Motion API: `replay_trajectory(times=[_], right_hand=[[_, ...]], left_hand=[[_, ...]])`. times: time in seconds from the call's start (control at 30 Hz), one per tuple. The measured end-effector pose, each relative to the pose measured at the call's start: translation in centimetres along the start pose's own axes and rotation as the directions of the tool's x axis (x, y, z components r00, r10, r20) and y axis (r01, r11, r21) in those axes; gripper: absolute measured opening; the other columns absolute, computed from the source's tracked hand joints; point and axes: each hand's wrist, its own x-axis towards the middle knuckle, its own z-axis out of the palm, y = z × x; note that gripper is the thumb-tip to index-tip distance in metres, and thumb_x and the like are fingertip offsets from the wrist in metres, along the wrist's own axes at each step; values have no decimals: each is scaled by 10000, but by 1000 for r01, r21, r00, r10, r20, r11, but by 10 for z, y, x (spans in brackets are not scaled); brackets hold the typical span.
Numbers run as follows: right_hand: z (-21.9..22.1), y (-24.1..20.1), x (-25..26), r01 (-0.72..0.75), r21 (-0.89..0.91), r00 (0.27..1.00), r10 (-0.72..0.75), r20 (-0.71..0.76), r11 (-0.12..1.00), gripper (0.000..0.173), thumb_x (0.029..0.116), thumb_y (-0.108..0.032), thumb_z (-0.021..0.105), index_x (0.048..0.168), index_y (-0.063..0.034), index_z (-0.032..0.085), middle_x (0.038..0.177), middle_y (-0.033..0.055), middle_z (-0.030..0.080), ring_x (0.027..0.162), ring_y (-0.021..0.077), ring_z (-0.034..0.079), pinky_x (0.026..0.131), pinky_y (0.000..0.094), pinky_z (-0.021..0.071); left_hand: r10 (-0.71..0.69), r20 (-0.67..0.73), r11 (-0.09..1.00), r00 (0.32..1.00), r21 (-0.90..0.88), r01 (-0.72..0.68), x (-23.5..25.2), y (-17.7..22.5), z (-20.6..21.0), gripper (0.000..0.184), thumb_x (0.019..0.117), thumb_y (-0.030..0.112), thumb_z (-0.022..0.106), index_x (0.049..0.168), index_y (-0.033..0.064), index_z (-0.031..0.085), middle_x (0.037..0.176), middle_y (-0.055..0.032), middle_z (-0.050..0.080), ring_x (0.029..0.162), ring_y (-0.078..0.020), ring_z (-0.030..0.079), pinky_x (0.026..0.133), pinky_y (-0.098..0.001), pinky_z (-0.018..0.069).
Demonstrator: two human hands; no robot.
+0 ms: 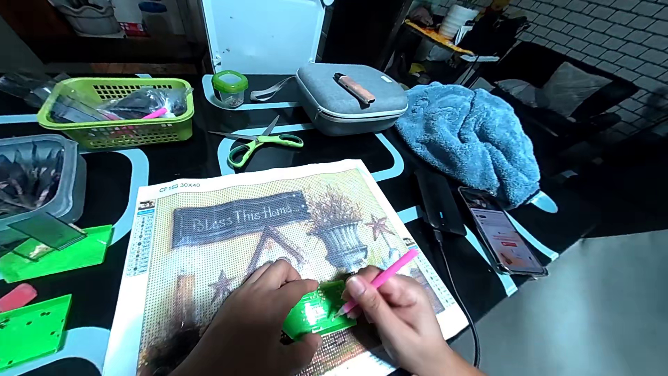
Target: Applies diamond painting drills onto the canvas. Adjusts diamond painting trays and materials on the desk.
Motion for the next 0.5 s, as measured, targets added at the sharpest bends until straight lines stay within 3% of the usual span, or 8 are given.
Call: replay_trajectory(times=[0.07,0.17,0.27,0.5], right_hand=[[-11,-3,4,-167,96,979,177,-104,981,303,1085,-229,514,871,-96,682,759,-63,693,626,-48,603,566,120,497],[-38,4,11,-311,106,912,328,-246,944,323,1081,-223,499,842,-131,695,704,-42,702,545,-18,589,508,127,476],[-55,12,12,-317,29,899,310,-309,948,324,1075,-206,506,814,-121,678,683,-19,688,529,5,587,500,136,480],[-57,15,7,-262,-142,919,202,-338,954,302,1068,-228,526,815,-144,667,676,-59,661,531,-10,568,506,129,472]], left_hand=[[-13,38,1000,999,-23,14,1,1,-4,488,795,456,749,1184,161,759,1003,-45,688,882,-181,662,731,-334,567],[-48,126,996,991,-65,56,4,7,-12,491,814,401,784,1209,111,749,1047,-107,686,920,-252,662,760,-398,563],[-76,182,992,980,-84,93,7,10,-18,492,840,386,791,1230,91,741,1071,-137,679,948,-275,655,788,-413,556],[-97,227,985,969,-115,126,8,10,-22,472,850,336,811,1239,79,737,1075,-169,668,956,-287,647,801,-407,549]])
